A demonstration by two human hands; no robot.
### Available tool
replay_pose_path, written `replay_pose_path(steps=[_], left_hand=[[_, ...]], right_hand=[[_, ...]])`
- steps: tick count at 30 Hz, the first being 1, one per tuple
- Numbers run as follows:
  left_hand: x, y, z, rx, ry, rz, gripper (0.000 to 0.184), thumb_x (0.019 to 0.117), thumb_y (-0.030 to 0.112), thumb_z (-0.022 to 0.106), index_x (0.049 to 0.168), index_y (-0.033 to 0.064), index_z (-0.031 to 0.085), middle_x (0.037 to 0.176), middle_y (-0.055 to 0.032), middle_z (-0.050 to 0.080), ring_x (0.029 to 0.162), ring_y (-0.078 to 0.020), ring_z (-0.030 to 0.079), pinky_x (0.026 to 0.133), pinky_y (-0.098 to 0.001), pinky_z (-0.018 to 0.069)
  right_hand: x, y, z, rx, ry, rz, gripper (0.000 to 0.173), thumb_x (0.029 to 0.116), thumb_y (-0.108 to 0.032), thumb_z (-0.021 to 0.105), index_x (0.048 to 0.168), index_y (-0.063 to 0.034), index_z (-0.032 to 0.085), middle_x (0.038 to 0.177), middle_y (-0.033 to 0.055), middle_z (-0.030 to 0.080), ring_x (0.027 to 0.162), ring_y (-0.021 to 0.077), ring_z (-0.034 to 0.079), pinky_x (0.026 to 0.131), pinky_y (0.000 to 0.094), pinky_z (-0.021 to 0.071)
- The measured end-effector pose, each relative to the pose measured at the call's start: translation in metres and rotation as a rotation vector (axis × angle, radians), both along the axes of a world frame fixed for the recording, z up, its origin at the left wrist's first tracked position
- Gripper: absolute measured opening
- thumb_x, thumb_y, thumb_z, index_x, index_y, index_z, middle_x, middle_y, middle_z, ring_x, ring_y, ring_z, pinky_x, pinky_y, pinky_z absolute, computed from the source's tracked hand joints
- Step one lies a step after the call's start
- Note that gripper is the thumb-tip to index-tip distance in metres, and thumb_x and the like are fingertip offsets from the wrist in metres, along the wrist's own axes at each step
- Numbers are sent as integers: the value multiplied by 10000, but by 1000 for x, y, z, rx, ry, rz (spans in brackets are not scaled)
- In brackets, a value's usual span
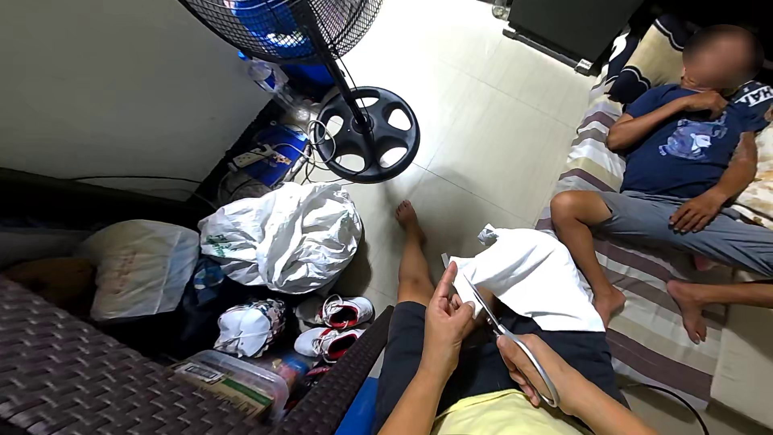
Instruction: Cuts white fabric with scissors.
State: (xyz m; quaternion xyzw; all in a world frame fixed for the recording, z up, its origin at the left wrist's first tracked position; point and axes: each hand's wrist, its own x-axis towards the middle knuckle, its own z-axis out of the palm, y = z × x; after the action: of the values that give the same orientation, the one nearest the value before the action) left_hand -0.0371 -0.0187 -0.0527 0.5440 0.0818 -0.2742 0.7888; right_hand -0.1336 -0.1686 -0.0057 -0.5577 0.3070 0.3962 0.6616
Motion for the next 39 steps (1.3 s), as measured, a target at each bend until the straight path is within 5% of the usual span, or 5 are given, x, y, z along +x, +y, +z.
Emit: replay_pose_path(steps=[11, 17, 28, 34, 39], left_hand=[[0, 7, -1, -6, 63, -28, 755, 824, -115, 528, 1547, -62, 313, 1454, -109, 526, 724, -5, 560, 640, -166, 465], [-3, 13, 4, 15, 114, -37, 767, 828, -122, 519, 1559, -45, 301, 1443, -97, 536, 725, -4, 579, 660, -167, 488], [-15, 15, 12, 50, 140, -37, 772, 835, -126, 529, 1565, -36, 295, 1328, -100, 595, 688, -18, 573, 624, -166, 488], [-21, 14, 12, 43, 141, -65, 765, 857, -133, 537, 1570, -46, 274, 1467, -116, 530, 941, -45, 666, 812, -196, 546], [-24, 15, 12, 42, 160, -78, 740, 877, -135, 528, 1570, -42, 283, 1450, -125, 539, 942, -51, 658, 812, -192, 538]], right_hand=[[-5, 7, -3, 22, -2, -59, 425, 1075, -428, 466, 780, -130, 533, 546, -56, 467, 410, 41, 475, 406, 197, 436], [-7, 7, 0, 171, 89, -45, 532, 1050, -601, 319, 880, -140, 524, 628, -58, 500, 502, 51, 528, 495, 204, 482], [16, 23, -6, 82, 83, -66, 500, 1079, -546, 341, 917, -111, 526, 663, -39, 470, 510, 57, 494, 500, 206, 460], [18, 36, -8, 25, 99, -123, 477, 1083, -513, 378, 936, -86, 532, 662, -35, 456, 514, 62, 486, 512, 216, 461], [17, 47, -8, 58, 143, -246, 477, 1089, -505, 358, 939, -84, 524, 655, -33, 456, 504, 62, 488, 499, 206, 462]])
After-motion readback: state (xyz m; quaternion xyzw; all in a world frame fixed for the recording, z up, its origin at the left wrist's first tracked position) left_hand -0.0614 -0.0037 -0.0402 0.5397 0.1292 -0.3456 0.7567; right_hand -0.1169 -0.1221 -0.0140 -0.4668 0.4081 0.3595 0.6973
